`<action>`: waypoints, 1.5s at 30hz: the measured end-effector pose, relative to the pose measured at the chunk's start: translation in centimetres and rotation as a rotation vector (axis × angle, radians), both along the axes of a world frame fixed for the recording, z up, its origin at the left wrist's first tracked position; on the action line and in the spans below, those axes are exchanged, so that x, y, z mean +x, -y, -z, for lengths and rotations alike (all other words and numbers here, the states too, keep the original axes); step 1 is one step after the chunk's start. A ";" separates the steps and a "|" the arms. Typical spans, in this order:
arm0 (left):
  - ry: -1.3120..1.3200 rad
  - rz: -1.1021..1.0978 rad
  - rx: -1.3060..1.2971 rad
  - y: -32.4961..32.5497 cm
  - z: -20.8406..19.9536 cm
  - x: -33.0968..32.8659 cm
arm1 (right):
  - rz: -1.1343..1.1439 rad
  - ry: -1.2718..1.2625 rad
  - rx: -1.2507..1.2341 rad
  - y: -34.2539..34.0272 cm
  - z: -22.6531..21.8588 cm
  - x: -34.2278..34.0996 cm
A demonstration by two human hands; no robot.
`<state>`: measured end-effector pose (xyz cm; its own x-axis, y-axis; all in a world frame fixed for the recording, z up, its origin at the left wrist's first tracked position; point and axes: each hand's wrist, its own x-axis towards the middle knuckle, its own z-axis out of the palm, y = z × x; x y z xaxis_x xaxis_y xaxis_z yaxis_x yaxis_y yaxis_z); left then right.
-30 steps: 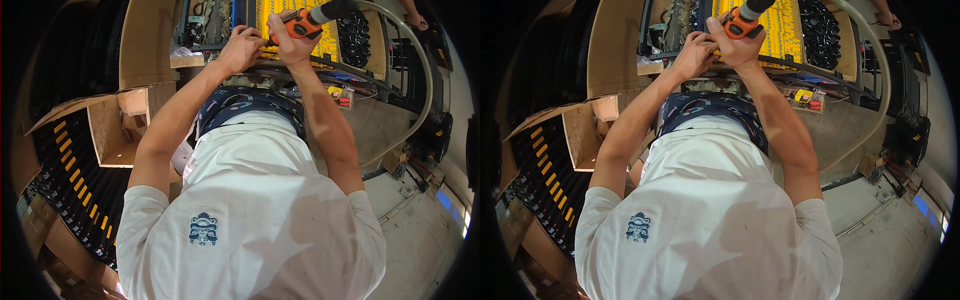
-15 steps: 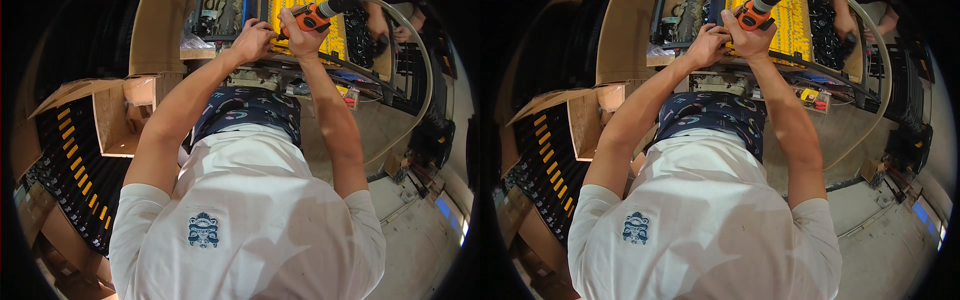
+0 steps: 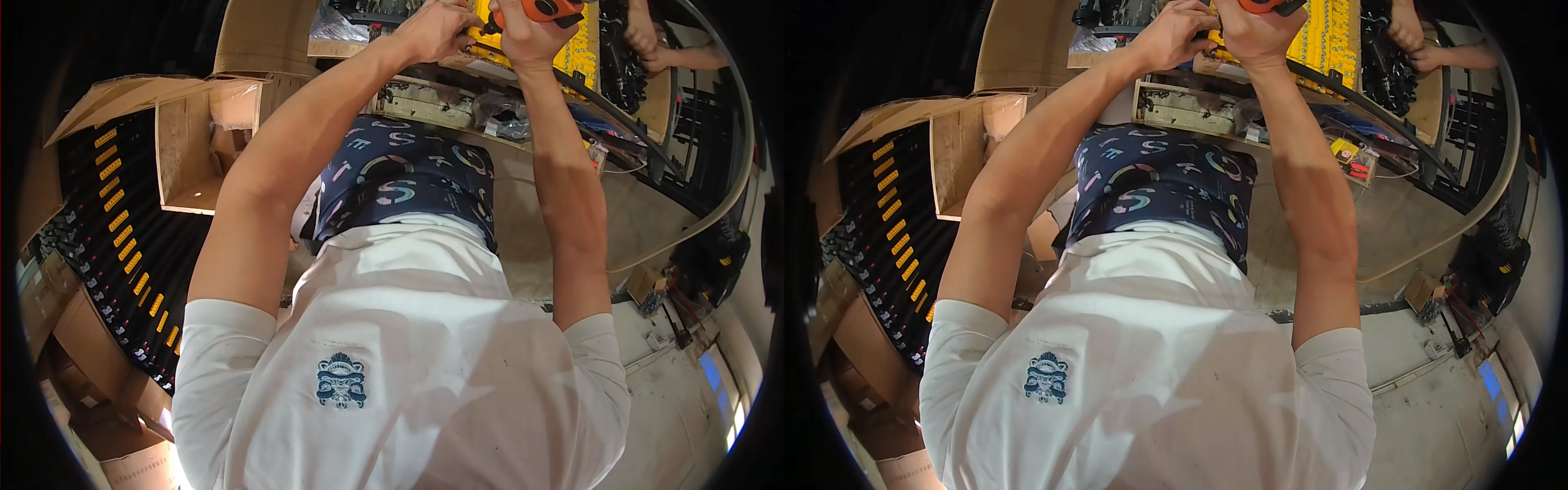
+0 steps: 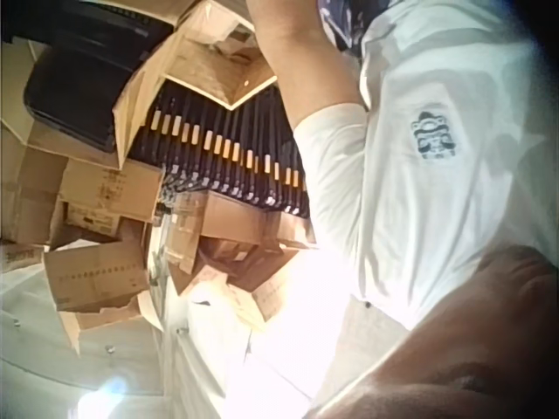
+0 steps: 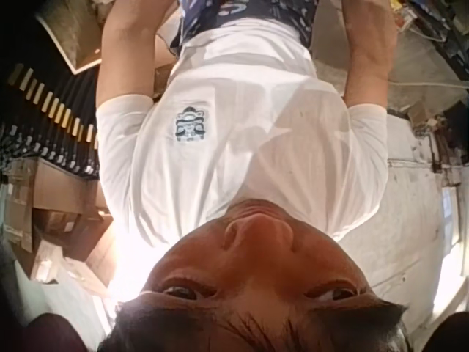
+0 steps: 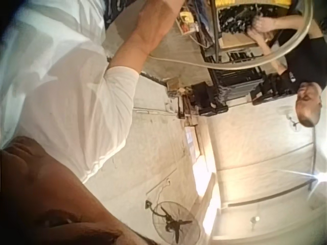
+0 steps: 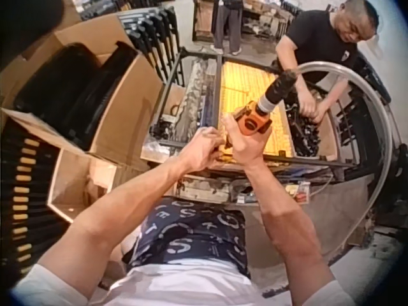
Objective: Assembling electronic units by screwing components together and packing them into boxes.
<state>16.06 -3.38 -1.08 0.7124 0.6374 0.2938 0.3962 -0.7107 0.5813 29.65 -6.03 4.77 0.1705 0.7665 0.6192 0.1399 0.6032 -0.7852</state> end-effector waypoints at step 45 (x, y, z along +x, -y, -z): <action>1.243 -1.133 -1.238 -47.9 5.6 -39.5 | 0.942 -0.728 -0.895 10.9 4.9 -4.8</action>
